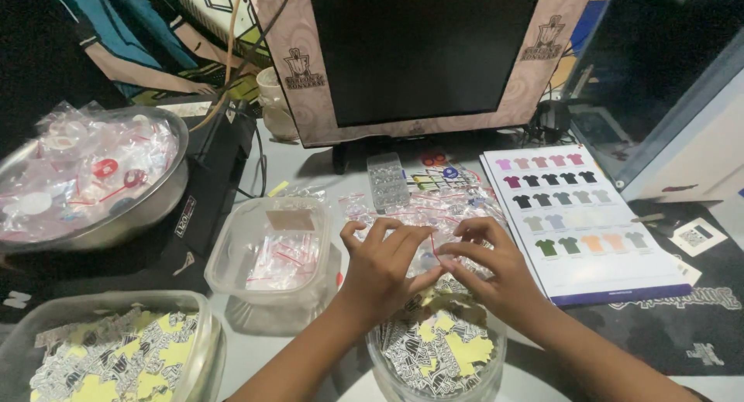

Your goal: Sorting and bagging small yellow tags into clear plastic bags at a workstation.

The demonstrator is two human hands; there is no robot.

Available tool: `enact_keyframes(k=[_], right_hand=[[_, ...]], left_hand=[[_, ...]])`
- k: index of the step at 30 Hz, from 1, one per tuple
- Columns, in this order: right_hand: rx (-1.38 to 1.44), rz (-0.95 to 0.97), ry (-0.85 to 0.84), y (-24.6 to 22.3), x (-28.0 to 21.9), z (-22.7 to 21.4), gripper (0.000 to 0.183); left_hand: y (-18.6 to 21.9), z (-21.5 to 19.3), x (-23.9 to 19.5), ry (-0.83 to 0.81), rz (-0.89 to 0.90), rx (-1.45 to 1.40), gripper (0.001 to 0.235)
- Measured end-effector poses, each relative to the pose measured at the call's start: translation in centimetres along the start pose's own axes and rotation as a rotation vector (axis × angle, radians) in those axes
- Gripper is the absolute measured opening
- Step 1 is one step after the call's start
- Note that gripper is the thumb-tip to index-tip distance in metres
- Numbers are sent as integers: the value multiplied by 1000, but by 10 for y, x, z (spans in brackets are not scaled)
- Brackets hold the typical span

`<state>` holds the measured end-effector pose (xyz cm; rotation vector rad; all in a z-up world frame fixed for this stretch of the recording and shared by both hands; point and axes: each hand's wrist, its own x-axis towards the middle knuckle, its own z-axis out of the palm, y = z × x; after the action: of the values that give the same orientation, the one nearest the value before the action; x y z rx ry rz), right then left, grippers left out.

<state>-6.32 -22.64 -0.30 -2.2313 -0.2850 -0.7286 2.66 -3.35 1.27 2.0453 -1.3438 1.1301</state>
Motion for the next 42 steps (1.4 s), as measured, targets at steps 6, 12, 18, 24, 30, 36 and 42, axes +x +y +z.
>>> enact_keyframes(k=[6,12,18,24,30,36,42], right_hand=[[-5,-129,124,25,-3,11,20],[283,123,184,21,-5,5,18],[-232,152,-568,-22,12,16,25],[-157,202,-665,-37,41,10,15],[600,446,-302,19,21,-1,19],[774,517,195,27,29,5,30],[424,523,154,-15,21,3,31]], left_hand=[[-4,21,-10,103,18,-142,37],[-5,10,-15,14,-192,-501,41],[-20,9,-23,59,-356,-635,48],[-22,16,-25,48,-484,-731,51],[-19,10,-22,68,-526,-783,50],[-20,6,-21,-1,-531,-746,53],[-12,0,-21,-180,-364,-450,54]])
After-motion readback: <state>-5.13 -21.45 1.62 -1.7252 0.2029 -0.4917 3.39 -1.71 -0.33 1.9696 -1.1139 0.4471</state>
